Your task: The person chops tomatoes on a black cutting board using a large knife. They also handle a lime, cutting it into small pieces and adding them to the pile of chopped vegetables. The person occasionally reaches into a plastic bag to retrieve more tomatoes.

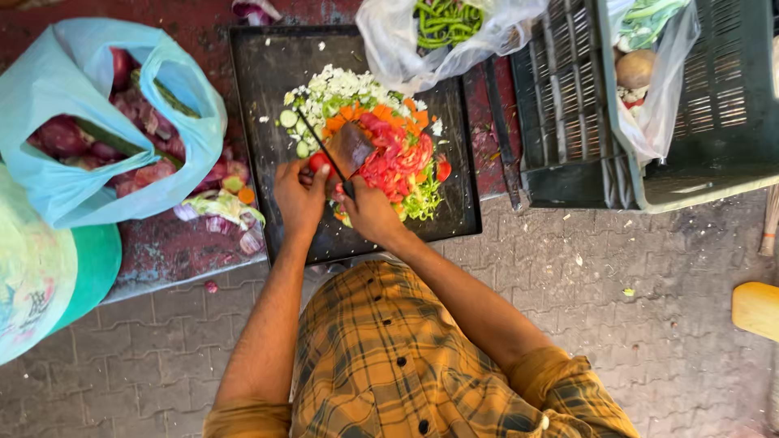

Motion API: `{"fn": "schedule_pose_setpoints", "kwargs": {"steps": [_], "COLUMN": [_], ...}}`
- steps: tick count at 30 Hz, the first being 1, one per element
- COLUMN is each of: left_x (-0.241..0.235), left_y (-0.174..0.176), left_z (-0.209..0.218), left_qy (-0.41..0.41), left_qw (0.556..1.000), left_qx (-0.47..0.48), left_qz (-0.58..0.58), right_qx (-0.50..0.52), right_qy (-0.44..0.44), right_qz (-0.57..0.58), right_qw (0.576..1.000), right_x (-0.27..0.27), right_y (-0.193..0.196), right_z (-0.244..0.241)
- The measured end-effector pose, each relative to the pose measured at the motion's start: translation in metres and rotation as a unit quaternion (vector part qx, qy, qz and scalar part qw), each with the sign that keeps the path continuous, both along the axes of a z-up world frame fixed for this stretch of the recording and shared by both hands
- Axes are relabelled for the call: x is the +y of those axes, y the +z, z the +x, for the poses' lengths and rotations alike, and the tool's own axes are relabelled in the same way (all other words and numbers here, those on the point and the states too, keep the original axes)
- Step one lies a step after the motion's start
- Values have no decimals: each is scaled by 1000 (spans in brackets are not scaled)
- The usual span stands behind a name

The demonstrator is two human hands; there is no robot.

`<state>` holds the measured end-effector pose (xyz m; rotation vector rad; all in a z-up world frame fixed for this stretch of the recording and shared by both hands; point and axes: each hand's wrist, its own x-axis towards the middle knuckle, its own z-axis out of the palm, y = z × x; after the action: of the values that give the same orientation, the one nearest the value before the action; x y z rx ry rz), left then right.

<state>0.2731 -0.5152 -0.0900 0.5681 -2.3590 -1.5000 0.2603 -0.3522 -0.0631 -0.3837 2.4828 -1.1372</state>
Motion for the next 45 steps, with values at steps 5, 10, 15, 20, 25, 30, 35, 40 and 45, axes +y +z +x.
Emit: {"fn": "schedule_pose_setpoints", "kwargs": {"steps": [5,10,15,20,25,30,35,40,45], "left_x": [3,9,10,9,8,9,15,17,-18], "left_y": [0,-2,-1,-6,-5,0,22,43,51], "left_z": [-3,-1,0,2,0,0,-1,-1,-5], "left_qy": [23,41,51,45,48,44,11,-92,-203], "left_qw": [1000,999,998,998,997,995,1000,986,962], "left_qx": [9,13,14,26,33,51,-8,14,-20], "left_qz": [15,23,35,20,52,69,10,-141,-180], "right_qx": [-20,-39,-89,-83,-69,-71,-304,-84,-75], "right_qy": [32,40,76,66,51,22,-52,-55,-51], "right_qz": [10,-26,25,43,58,72,4,58,94], "right_qw": [999,998,993,993,995,995,951,993,991], "right_x": [-6,7,39,11,-5,18,26,58,92], "right_y": [9,16,37,18,-10,-11,5,-21,-9], "right_z": [-15,-9,13,-4,-2,38,40,40,32]}}
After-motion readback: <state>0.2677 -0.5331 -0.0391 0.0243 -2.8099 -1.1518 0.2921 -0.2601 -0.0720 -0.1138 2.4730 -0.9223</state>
